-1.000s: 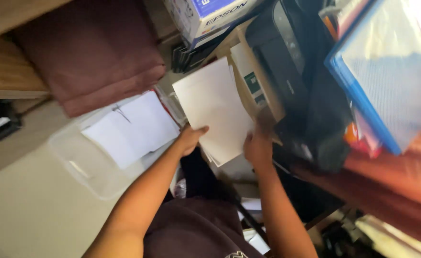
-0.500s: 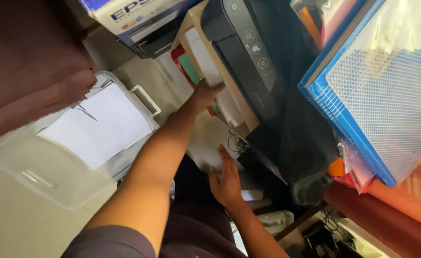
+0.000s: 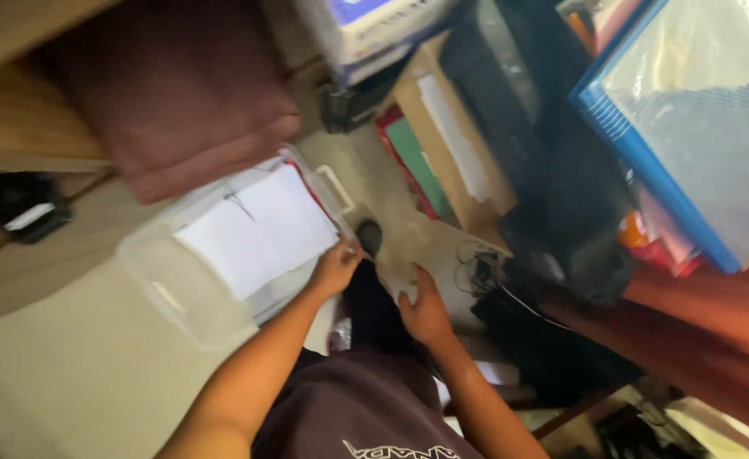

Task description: The person picks up stacks of white papers from a bed and a table, then places them into a clear plastic storage bin on the floor. They repeatedly move between the bed and the bin to transfer the documents.

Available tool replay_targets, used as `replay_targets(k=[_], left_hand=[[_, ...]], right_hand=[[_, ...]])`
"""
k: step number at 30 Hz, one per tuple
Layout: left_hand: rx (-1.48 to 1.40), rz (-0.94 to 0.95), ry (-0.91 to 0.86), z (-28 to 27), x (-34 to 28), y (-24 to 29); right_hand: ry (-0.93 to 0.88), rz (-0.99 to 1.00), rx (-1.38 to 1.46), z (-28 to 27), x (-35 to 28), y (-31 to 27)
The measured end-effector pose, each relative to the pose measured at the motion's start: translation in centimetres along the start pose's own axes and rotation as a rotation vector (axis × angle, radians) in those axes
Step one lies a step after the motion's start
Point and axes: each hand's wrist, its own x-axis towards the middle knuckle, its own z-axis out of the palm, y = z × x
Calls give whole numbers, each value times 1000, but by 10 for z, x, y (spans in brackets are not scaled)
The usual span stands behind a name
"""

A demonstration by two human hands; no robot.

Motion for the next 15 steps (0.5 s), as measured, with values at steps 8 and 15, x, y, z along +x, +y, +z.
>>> replay_targets(k=[8,15], left_hand=[[189,501,130,-131,-129,52],[318,582,51,-200,-221,94]], right_hand=[[293,-359,-79,58,-32,-67],[452,-325,21,71,-122,-144]])
